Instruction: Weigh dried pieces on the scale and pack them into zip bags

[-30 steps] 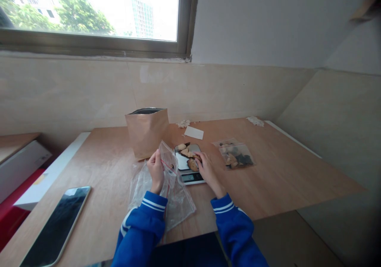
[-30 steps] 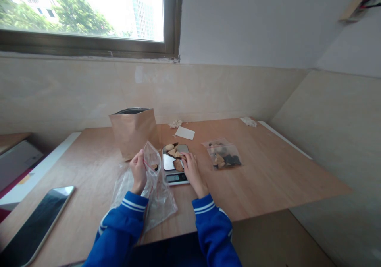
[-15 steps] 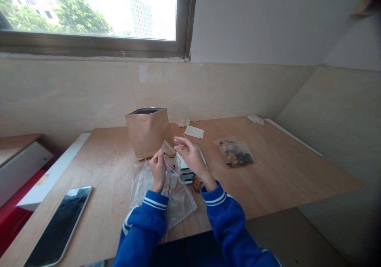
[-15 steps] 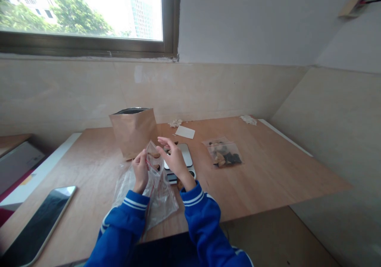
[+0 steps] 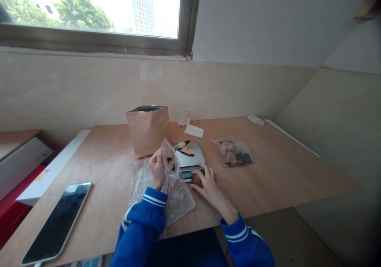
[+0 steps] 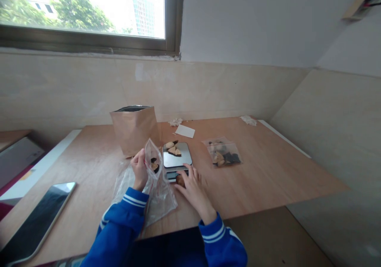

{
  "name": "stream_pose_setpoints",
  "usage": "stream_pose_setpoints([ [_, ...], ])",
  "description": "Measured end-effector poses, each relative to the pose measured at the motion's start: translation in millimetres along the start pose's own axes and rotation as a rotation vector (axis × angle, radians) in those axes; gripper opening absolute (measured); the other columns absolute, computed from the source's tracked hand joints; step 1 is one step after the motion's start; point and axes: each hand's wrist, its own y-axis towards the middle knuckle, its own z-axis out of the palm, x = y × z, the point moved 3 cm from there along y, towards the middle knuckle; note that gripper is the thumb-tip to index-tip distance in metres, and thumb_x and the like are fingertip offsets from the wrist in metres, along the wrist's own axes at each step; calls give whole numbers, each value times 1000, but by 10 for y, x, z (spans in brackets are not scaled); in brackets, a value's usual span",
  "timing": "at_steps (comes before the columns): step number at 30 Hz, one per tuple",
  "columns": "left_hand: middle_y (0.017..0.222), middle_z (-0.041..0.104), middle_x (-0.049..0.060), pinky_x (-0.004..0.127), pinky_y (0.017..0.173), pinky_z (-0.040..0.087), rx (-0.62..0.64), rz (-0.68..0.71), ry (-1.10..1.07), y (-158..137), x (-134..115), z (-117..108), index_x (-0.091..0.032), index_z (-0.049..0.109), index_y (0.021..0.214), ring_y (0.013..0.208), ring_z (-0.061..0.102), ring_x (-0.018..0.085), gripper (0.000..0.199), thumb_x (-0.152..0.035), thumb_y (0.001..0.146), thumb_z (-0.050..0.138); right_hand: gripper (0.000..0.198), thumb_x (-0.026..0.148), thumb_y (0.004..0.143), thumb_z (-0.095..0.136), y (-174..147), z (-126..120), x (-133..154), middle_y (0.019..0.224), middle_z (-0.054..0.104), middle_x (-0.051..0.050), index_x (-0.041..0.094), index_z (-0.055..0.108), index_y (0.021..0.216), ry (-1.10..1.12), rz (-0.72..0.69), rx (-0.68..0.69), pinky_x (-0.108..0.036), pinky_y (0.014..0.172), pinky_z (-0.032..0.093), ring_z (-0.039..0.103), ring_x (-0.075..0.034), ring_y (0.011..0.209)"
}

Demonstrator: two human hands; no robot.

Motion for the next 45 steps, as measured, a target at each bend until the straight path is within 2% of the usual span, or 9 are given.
stream_pose_setpoints([
  [5, 53, 29, -6, 24, 49, 25, 2, 41, 21, -17, -36, -9, -21, 32, 55, 52, 25, 9, 48, -55, 78, 58, 14, 26, 86, 66, -66, -4, 17, 124, 60, -6, 30, 69, 99, 54, -52, -48, -47, 93, 46, 53, -29, 114],
  [10, 52, 28, -6, 25, 50, 25, 30, 50, 14, -32, -35, 1, -21, 33, 55, 52, 24, 9, 48, -54, 80, 56, 15, 32, 92, 57, 60, -204, 206, 87, 65, -5, 25, 70, 90, 409, -49, -157, -35, 75, 51, 61, -20, 82],
  [16, 50, 30, -6, 24, 48, 24, 61, 70, -15, -41, -42, 11, -20, 34, 52, 50, 24, 8, 51, -53, 81, 58, 13, 32, 91, 60, 530, -482, 662, 85, 66, -3, 21, 66, 90, 655, 5, -428, -28, 67, 48, 58, -15, 70],
  [21, 48, 31, -6, 23, 48, 23, 71, 70, -55, -21, -35, 2, -19, 36, 50, 48, 25, 8, 52, -53, 81, 60, 9, 26, 88, 62, 761, -377, 894, 84, 65, -2, 21, 65, 83, 589, -74, -353, -29, 75, 48, 59, -16, 79],
  [24, 49, 31, -6, 23, 48, 23, 57, 72, -49, -9, -34, -10, -19, 36, 50, 49, 25, 8, 52, -54, 80, 61, 14, 29, 92, 56, 827, -261, 783, 91, 64, -5, 21, 66, 88, 568, -93, -315, -32, 81, 48, 59, -19, 91],
  [30, 51, 28, -6, 23, 48, 23, 30, 62, -52, -10, -50, -17, -19, 34, 52, 51, 24, 8, 52, -56, 77, 62, 20, 18, 91, 47, 971, 98, 188, 102, 63, -10, 19, 65, 98, 296, -48, -294, -43, 95, 43, 55, -25, 103],
  [36, 51, 29, -7, 23, 48, 22, 13, 60, -65, -20, -30, -31, -19, 34, 53, 51, 23, 7, 53, -58, 77, 62, 20, 15, 86, 48, 928, 330, -57, 99, 65, -10, 19, 65, 97, 173, -41, -205, -46, 92, 44, 54, -28, 100],
  [41, 51, 28, -7, 24, 48, 22, 9, 57, -56, -20, -27, -23, -19, 33, 52, 51, 23, 8, 53, -56, 77, 62, 19, 24, 90, 51, 884, 120, 146, 102, 68, -9, 20, 62, 104, 492, 27, -228, -37, 81, 51, 63, -23, 92],
  [45, 52, 32, -6, 24, 49, 25, 26, 43, -48, -11, -43, -6, -19, 38, 53, 52, 27, 8, 50, -55, 77, 63, 42, 38, 89, 57, 932, -183, 469, 107, 68, -10, 19, 50, 125, 806, 93, -348, -31, 79, 53, 67, -20, 93],
])
